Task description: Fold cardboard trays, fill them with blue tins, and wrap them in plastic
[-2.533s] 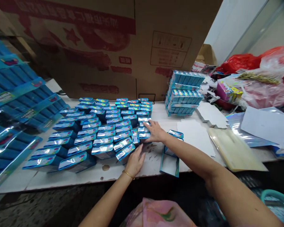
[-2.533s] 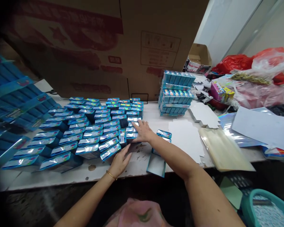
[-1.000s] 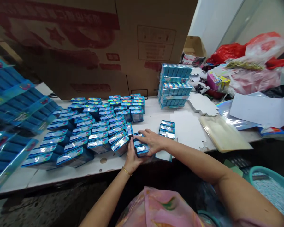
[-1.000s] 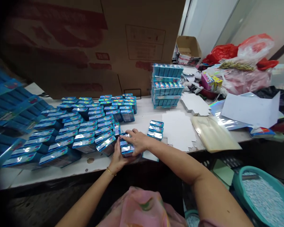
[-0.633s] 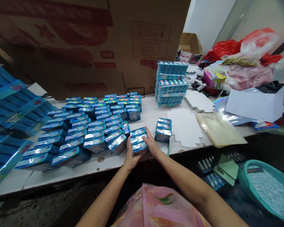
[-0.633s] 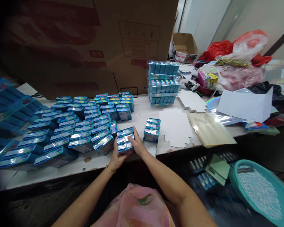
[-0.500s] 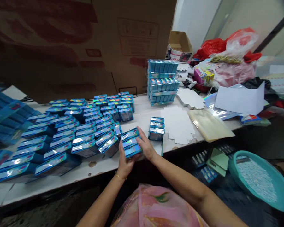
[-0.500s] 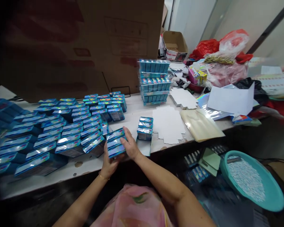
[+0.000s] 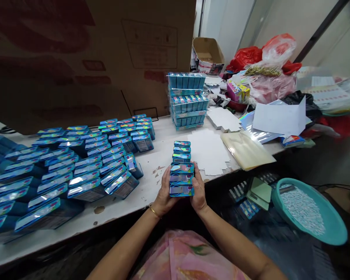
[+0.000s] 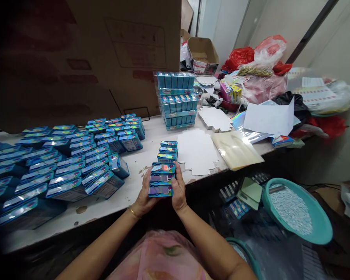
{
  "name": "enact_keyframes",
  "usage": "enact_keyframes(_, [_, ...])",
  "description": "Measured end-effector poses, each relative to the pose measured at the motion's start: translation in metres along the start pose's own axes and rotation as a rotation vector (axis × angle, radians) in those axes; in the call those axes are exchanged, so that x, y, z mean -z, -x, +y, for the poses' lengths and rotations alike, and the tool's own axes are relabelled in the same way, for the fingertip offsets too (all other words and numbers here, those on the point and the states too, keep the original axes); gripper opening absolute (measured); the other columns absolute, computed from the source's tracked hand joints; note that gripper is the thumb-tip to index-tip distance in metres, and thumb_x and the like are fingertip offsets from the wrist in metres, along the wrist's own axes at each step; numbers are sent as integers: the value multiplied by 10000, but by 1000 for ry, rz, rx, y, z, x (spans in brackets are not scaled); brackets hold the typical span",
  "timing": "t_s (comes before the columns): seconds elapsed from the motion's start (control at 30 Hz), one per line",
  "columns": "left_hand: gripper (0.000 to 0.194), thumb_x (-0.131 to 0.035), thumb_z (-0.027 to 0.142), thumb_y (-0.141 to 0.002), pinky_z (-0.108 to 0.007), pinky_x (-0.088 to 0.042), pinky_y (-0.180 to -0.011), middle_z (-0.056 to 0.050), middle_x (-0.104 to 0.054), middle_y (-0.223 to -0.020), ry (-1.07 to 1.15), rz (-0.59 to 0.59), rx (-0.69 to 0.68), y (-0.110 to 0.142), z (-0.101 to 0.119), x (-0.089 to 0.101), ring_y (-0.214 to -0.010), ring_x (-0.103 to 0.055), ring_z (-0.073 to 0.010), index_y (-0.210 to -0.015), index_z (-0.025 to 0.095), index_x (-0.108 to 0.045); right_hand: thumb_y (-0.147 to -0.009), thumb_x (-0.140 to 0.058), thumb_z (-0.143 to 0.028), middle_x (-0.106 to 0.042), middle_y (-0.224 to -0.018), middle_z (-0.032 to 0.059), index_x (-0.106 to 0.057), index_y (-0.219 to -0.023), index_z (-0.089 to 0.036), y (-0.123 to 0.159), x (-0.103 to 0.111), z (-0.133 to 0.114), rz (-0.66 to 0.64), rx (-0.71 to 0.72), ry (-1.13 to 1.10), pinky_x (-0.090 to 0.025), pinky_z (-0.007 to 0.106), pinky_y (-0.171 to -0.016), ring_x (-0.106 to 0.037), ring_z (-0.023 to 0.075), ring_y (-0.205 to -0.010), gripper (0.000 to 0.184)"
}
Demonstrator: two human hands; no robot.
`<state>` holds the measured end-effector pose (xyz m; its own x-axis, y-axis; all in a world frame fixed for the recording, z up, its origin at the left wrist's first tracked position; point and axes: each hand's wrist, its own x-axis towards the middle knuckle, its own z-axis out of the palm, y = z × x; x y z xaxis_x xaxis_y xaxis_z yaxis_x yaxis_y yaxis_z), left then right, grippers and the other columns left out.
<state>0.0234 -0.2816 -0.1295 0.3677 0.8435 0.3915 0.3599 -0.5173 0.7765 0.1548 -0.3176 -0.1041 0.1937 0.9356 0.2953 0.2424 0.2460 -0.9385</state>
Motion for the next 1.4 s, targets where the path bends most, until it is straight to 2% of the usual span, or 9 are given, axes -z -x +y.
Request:
enact_keyframes(0.13, [959, -626, 397, -664, -483, -161, -1051, -136, -124, -1407, -18, -99, -122, -11, 0, 4, -1301, -131, -292, -1355, 243, 21, -855, -236, -362, -277, -1387, 43, -95, -1371, -184, -13, 6, 6, 16, -70, -45, -312, 387, -1004, -320, 187, -1241, 563])
enact_keyframes(0.4, [975, -618, 418, -669, -477, -113, -1055, -157, -87, -1414, 45, -99, -9, -17, -3, -5, -1312, -61, -293, -1355, 188, 35, -851, -312, -369, -295, -1378, 65, -184, -1356, -168, -29, 17, -3, -22, -38, 211, -246, 354, -1039, -293, 176, -1252, 558])
enact_keyframes(0.63, [861, -522, 374, -765, -434, -164, -1056, -150, -75, -1441, 111, -132, 83, 3, -8, -10, -1311, -118, -249, -1363, 172, 63, -752, -548, -395, -33, -1450, 62, -83, -1379, -224, -10, 35, -5, -192, 153, 384, -225, 379, -1044, -95, 216, -1317, 799])
enact_keyframes(0.83, [621, -363, 301, -847, -453, -140, -1058, -131, -143, -1434, -29, -121, 118, 25, -28, -16, -1314, -89, -219, -1372, 190, -50, -795, -505, -195, -214, -1411, 33, -275, -1325, -312, 4, 34, -1, -131, 299, 478, -304, 381, -1013, -276, 204, -1265, 589])
enact_keyframes(1.0, [576, -360, 237, -835, -529, -120, -1030, -140, -165, -1426, -165, -151, 148, 19, -30, -15, -1314, -32, -248, -1361, 177, -132, -818, -437, -148, -211, -1411, 67, -315, -1318, -255, 2, 30, -9, -178, 358, 680, -353, 407, -972, -273, 233, -1262, 525])
enact_keyframes(1.13, [578, -366, 245, -830, -528, -132, -1026, -161, -227, -1403, -187, -213, 222, 19, -25, -13, -1303, -155, -249, -1357, 160, -142, -812, -481, -262, -301, -1372, 89, -315, -1321, -217, -9, 32, -28, -271, 417, 837, -313, 442, -990, -280, 249, -1252, 537])
enact_keyframes(1.27, [726, -433, 321, -804, -528, -96, -1032, -179, -195, -1409, -95, -193, 250, 26, -15, -9, -1303, -156, -251, -1368, 133, -15, -806, -463, -427, -251, -1403, 70, -305, -1325, -209, -36, 32, -44, -345, 495, 970, -142, 487, -1045, -152, 257, -1302, 584])
enact_keyframes(1.33, [787, -477, 353, -776, -509, -87, -1042, -172, -182, -1414, -13, -171, 264, 27, -8, -2, -1304, -150, -253, -1369, 128, -10, -798, -437, -493, -232, -1410, 79, -283, -1335, -184, -50, 31, -41, -447, 474, 1013, -93, 496, -1048, -97, 254, -1314, 639])
enact_keyframes(1.4, [757, -469, 371, -778, -462, -107, -1058, -143, -171, -1423, 97, -152, 283, 23, 0, 7, -1305, -154, -238, -1371, 137, -60, -799, -396, -537, -228, -1409, 93, -260, -1343, -162, -60, 32, -34, -555, 401, 1029, -116, 497, -1040, -96, 250, -1314, 675])
